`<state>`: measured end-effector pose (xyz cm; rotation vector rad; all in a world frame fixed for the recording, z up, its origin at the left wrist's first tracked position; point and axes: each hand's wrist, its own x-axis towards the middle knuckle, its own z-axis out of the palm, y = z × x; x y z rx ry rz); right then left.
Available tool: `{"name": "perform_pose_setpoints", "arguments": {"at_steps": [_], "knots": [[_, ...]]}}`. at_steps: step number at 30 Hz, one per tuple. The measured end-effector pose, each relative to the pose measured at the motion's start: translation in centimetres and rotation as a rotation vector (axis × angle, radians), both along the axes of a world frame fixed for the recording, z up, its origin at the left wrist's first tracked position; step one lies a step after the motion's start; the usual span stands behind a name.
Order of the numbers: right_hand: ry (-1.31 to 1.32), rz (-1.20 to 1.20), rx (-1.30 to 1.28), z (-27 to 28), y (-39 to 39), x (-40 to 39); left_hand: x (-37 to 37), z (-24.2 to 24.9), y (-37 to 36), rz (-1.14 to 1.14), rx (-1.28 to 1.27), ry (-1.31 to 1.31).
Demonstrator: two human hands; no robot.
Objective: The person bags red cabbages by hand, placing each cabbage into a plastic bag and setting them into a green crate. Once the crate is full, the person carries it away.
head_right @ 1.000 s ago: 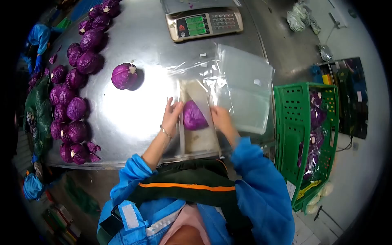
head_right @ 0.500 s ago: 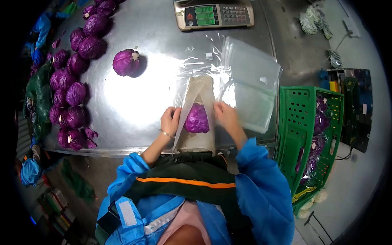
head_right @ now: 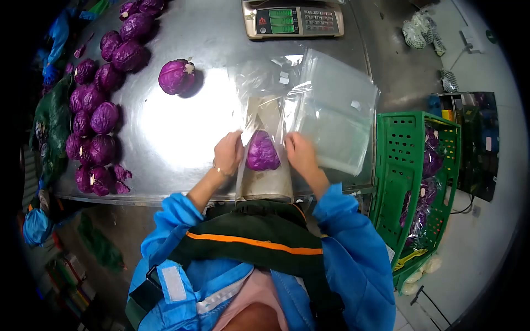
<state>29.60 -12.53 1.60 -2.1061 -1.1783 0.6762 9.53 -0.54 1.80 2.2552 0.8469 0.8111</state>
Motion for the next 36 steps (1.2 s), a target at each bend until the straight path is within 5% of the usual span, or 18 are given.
{"name": "perform_pose_setpoints", "arguments": {"at_steps": [4,9,12,16,24,26,30,33,36], "knots": [[0.373,-0.167,0.066,-1.0,-4.5,-3.0,-4.5,-1.7,-2.6,-0.073,0.066,0.005],[0.613,-0.293,0.215,1.9,-1.0,-3.4,-2.3,-0.3,-3.4,0.276,-0.382,-0.123],[0.25,-0.034,-0.039,1.4,-1.2,-1.9,-2.6,-0.7,-2.6,0.185,-0.601,0.107],[-0.081,0.092,0.026,1.7,-4.3,-3.4,-6.3,-1.8,-5.6,-0.047,-0.21,0.152],[0.016,-0.013,0.169,-0.2,-9.0,-6.7,-8.2,-0.6,-7.2,-0.073,-0.221,0.071],[0.209,-0.104,0.082,-0.2,-8.5,-6.6,-6.5,-0.4,-6.5,0.017,-0.327,0.094],[0.662,-0.327,0.108,2.4,-4.8,-5.7,-2.9,0.2,-3.1,-0.014,-0.153,-0.182],[0.808,-0.414,0.185,6.2,-2.1,-4.5,-1.5,6.1,0.6,-0.018,-0.049,-0.306],[0.956,-0.404,0.26,12.5,0.0,-3.7,-1.0,12.8,4.2,-0.133,-0.179,-0.118]]}}
